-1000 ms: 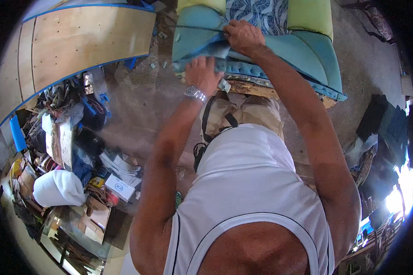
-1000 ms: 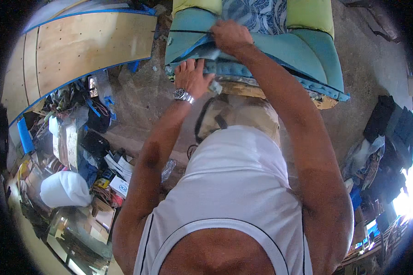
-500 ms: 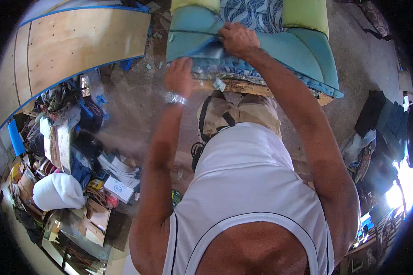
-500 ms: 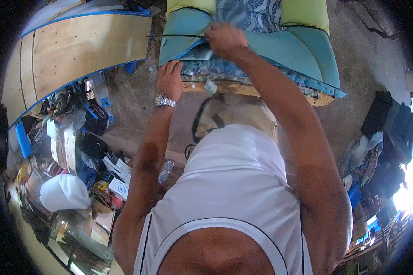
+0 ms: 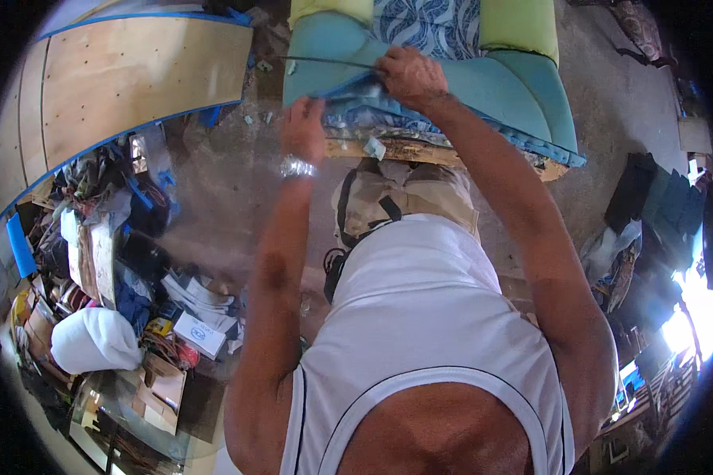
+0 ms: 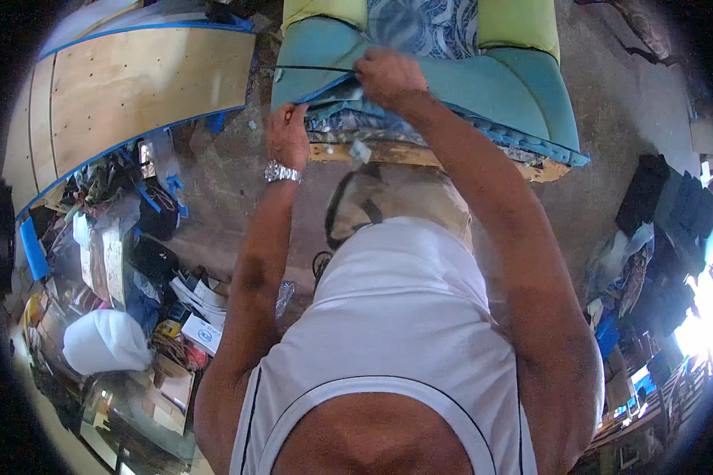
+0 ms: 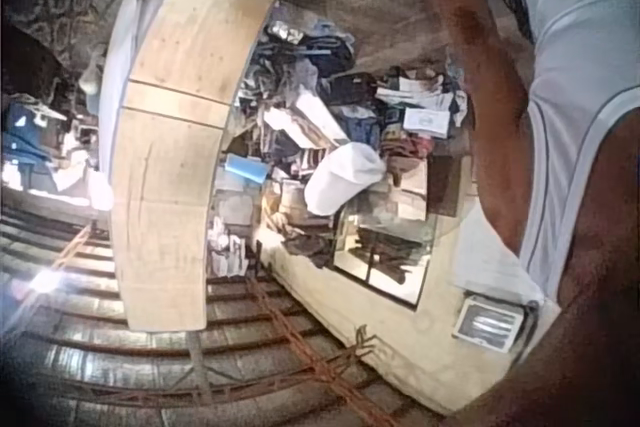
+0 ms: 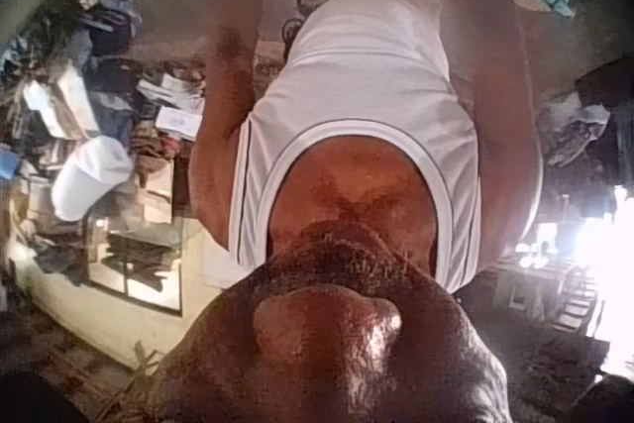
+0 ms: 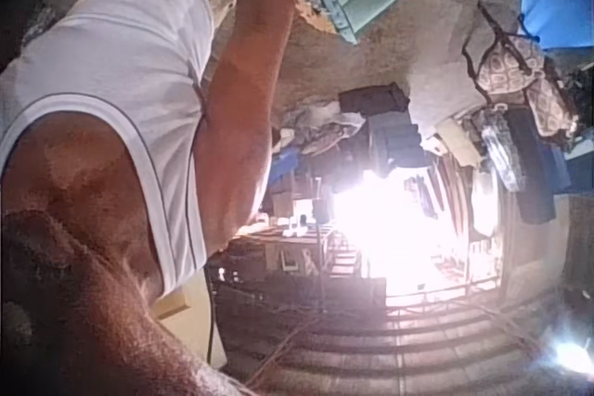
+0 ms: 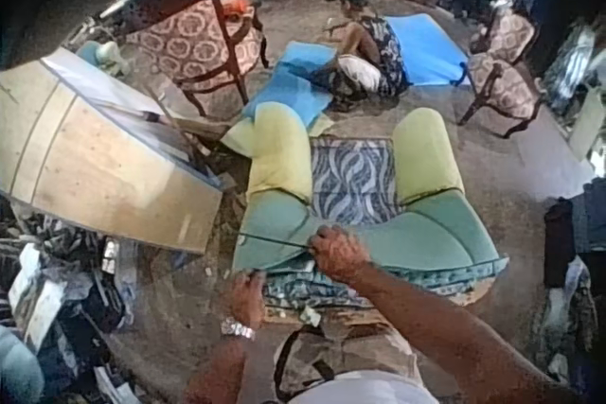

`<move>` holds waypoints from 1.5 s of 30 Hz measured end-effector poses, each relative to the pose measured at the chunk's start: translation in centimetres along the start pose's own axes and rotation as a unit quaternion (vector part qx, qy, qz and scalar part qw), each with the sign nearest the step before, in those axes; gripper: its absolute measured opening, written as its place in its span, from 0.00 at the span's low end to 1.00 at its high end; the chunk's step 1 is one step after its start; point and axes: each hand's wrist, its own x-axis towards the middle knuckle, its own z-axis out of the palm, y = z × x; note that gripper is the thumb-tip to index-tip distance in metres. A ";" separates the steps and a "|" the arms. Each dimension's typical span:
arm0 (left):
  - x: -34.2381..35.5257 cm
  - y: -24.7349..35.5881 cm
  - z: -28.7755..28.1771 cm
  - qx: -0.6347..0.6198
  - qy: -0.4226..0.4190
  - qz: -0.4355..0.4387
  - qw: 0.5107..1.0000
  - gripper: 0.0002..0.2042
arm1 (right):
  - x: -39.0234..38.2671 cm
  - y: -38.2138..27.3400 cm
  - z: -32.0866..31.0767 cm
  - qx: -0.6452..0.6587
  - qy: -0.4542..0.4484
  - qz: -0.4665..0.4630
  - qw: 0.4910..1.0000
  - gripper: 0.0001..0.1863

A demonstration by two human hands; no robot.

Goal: Removing old upholstery and stapling new fabric onto a chair frame.

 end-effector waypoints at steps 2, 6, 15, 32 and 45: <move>-0.7 0.6 -0.3 -0.015 0.035 -0.035 0.999 0.17 | -0.1 -0.1 0.4 0.033 0.024 0.003 0.999 0.14; -0.8 -0.9 -1.8 -0.039 -0.012 0.075 0.996 0.16 | 0.1 0.3 0.7 0.029 0.042 0.003 0.999 0.13; -1.7 -4.0 -2.0 0.015 -0.066 0.142 0.988 0.17 | -0.9 -0.8 1.3 -0.001 0.047 0.020 0.999 0.11; -2.2 -3.0 -3.2 -0.082 -0.081 0.108 0.987 0.16 | 1.6 -9.7 1.9 -0.010 -0.137 -0.029 0.990 0.21; -3.1 -3.8 -3.5 -0.088 -0.087 0.126 0.984 0.18 | 5.6 -10.1 2.7 -0.034 -0.128 -0.050 0.990 0.14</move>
